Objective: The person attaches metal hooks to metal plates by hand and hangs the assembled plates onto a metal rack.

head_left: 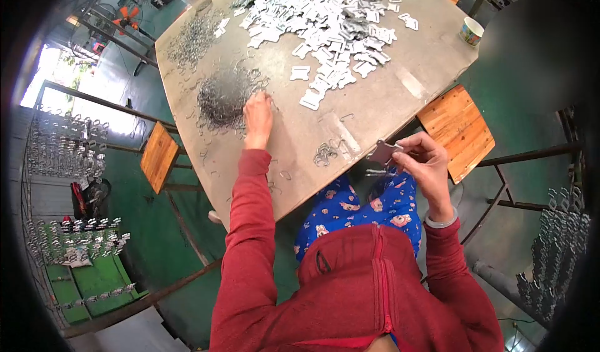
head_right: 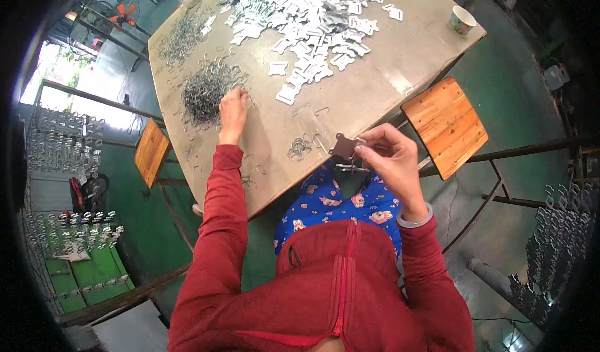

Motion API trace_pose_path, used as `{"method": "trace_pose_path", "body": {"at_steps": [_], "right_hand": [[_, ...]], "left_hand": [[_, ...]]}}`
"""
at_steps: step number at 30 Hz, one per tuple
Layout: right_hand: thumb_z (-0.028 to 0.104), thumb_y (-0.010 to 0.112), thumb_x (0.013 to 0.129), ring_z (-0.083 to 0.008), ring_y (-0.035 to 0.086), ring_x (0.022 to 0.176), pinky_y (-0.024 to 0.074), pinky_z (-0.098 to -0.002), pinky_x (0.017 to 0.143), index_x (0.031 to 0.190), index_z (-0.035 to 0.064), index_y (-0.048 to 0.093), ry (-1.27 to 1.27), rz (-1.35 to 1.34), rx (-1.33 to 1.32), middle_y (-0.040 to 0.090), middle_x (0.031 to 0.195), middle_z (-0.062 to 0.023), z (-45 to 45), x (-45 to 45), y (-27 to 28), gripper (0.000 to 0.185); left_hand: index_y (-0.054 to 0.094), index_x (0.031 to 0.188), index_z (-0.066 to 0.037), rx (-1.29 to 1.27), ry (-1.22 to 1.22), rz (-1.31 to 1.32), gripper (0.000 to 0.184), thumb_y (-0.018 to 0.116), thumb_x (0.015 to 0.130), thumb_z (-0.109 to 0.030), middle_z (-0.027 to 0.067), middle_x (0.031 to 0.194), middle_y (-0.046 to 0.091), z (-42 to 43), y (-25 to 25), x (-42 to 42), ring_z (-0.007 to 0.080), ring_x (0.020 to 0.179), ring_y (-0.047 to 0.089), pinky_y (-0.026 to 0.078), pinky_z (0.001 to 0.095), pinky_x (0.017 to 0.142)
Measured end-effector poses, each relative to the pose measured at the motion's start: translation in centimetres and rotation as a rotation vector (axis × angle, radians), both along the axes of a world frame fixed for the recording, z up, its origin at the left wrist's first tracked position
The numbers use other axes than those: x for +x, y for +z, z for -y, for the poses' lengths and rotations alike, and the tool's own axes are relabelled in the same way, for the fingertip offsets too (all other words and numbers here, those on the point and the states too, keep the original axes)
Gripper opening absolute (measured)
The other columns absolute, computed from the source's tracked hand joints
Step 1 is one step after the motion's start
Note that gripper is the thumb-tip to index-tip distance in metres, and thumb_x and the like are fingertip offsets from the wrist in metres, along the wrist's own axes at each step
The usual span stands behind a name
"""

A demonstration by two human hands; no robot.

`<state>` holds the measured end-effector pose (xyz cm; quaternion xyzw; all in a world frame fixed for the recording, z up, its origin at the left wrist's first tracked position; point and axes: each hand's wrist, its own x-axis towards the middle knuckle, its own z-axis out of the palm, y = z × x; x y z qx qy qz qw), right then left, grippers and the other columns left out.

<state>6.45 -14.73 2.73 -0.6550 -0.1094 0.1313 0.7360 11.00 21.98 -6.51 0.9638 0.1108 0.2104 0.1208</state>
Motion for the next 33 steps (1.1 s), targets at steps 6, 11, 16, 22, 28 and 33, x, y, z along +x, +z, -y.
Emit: {"method": "trace_pose_path", "body": {"at_steps": [6, 11, 16, 22, 28, 33], "right_hand": [[-0.001, 0.066, 0.080, -0.0066, 0.059, 0.068, 0.0454, -0.0182, 0.055, 0.092, -0.0013, 0.060, -0.016, -0.011, 0.028, 0.065, 0.081, -0.0060, 0.4, -0.7, -0.9, 0.014], [-0.002, 0.065, 0.081, -0.0067, 0.060, 0.069, 0.0465, -0.0188, 0.057, 0.092, -0.0012, 0.059, -0.034, -0.058, 0.031, 0.065, 0.081, -0.0063, 0.2, -1.3, -1.6, 0.012], [-0.003, 0.065, 0.080, -0.0071, 0.060, 0.070, 0.0475, -0.0197, 0.058, 0.092, -0.0014, 0.059, -0.054, -0.050, 0.021, 0.065, 0.082, -0.0061, 0.3, -1.7, -1.5, 0.013], [-0.002, 0.065, 0.080, -0.0070, 0.060, 0.070, 0.0478, -0.0200, 0.058, 0.092, -0.0016, 0.059, -0.090, -0.035, 0.016, 0.064, 0.080, -0.0051, 0.2, -1.8, -2.0, 0.013], [-0.003, 0.065, 0.079, -0.0072, 0.059, 0.070, 0.0476, -0.0208, 0.060, 0.091, -0.0015, 0.060, -0.124, -0.007, -0.039, 0.064, 0.079, -0.0041, 0.0, -1.4, -2.8, 0.013], [-0.006, 0.066, 0.074, -0.0111, 0.059, 0.067, 0.0461, -0.0238, 0.060, 0.086, -0.0013, 0.064, -0.095, 0.304, -0.267, 0.063, 0.075, -0.0066, 0.5, -0.7, -3.3, 0.013]], "left_hand": [[0.065, 0.093, 0.004, -1.088, -0.232, -0.058, 0.020, 0.065, 0.084, -0.014, 0.0065, 0.081, 0.067, 8.7, 6.6, -3.3, 0.0113, 0.070, 0.061, 0.050, 0.0260, 0.066], [0.065, 0.094, -0.001, -1.566, -0.521, -0.147, 0.015, 0.064, 0.085, -0.012, 0.0024, 0.087, 0.064, 17.0, 8.7, -7.8, 0.0091, 0.078, 0.058, 0.046, 0.0233, 0.073], [0.065, 0.095, -0.003, -1.657, -0.462, -0.190, 0.017, 0.066, 0.085, -0.016, -0.0002, 0.089, 0.063, 18.3, 7.5, -7.8, 0.0078, 0.081, 0.056, 0.045, 0.0229, 0.076], [0.065, 0.095, -0.003, -1.757, -0.437, -0.265, 0.016, 0.065, 0.086, -0.016, 0.0008, 0.088, 0.063, 18.3, 6.4, -7.4, 0.0086, 0.081, 0.057, 0.045, 0.0249, 0.078], [0.064, 0.097, -0.002, -1.911, -0.433, -0.303, 0.017, 0.064, 0.086, -0.015, 0.0028, 0.088, 0.064, 18.3, 5.1, -7.1, 0.0105, 0.081, 0.059, 0.047, 0.0261, 0.077], [0.060, 0.097, -0.002, -1.900, -0.426, -0.203, 0.012, 0.060, 0.089, -0.012, 0.0059, 0.093, 0.065, 19.2, 4.9, -7.2, 0.0118, 0.086, 0.060, 0.047, 0.0256, 0.079]]}}
